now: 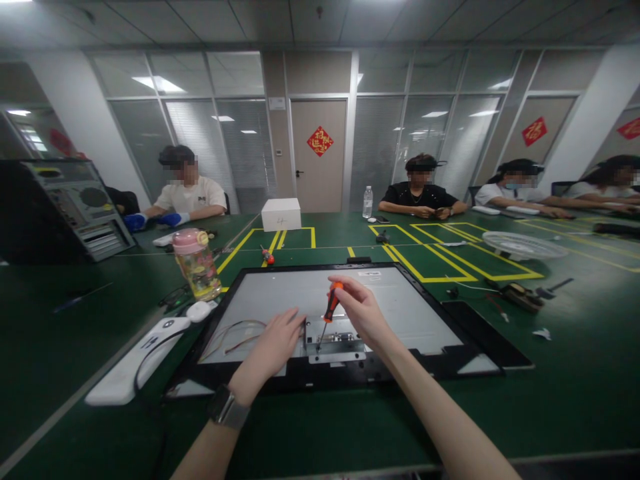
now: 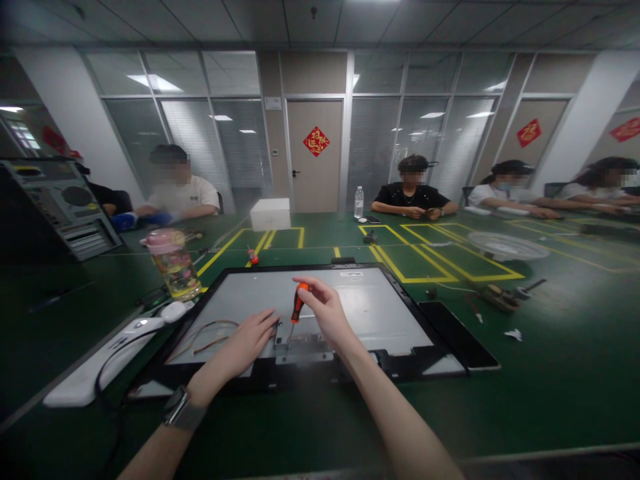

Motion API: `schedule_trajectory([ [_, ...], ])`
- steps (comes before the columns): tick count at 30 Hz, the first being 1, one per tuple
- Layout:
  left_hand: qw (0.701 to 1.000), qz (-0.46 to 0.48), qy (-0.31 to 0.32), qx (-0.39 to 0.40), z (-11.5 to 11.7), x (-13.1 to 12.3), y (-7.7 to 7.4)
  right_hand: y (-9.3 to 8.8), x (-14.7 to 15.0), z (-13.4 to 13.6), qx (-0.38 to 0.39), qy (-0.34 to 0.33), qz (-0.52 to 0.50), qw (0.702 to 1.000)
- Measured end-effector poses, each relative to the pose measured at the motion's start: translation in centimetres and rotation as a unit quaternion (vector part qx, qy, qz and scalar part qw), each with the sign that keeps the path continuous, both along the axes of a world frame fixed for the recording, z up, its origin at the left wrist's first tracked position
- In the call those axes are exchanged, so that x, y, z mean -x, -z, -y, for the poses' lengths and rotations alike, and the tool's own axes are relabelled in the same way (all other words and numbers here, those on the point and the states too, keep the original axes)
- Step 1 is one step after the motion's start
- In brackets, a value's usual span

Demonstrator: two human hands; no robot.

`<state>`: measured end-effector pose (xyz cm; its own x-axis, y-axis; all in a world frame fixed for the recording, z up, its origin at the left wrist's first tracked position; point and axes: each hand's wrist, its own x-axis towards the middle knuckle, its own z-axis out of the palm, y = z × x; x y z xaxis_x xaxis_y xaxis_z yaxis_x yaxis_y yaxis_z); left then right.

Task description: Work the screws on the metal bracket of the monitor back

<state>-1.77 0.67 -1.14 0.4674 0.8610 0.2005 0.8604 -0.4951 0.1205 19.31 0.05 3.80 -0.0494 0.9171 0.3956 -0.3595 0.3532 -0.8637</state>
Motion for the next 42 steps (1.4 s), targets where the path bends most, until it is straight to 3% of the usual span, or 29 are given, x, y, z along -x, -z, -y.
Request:
schedule_trajectory([
  [4, 1.0, 0.005, 0.004, -0.001, -0.1, 0.1, 0.1, -0.5, 0.1, 0.3, 0.0, -0.026, -0.016, 1.0],
  [9, 1.0, -0.009, 0.0, 0.015, -0.1, 0.0, 0.0, -0.3, 0.0, 0.2, -0.003, 0.013, 0.008, 1.0],
  [16, 1.0, 0.0, -0.003, 0.02, 0.0, -0.1, -0.2, -0.7, 0.1, 0.5, 0.006, -0.045, -0.018, 0.999],
  [22, 1.0, 0.002, -0.007, 0.019, 0.2, -0.1, -0.1, -0.3, 0.0, 0.4, 0.0, 0.003, 0.016, 1.0],
  [30, 1.0, 0.002, -0.007, 0.022, 0.1, -0.1, 0.0, -0.6, 0.0, 0.5, -0.015, -0.063, -0.014, 0.998],
  [37, 1.0, 0.008, -0.005, 0.004, 0.0, 0.0, 0.3, -0.2, -0.2, 0.2, -0.032, 0.004, 0.058, 0.998],
  [42, 1.0, -0.012, -0.004, 0.008, 0.2, -0.2, -0.4, -1.1, -0.9, 0.6, -0.075, -0.014, 0.105, 0.991],
])
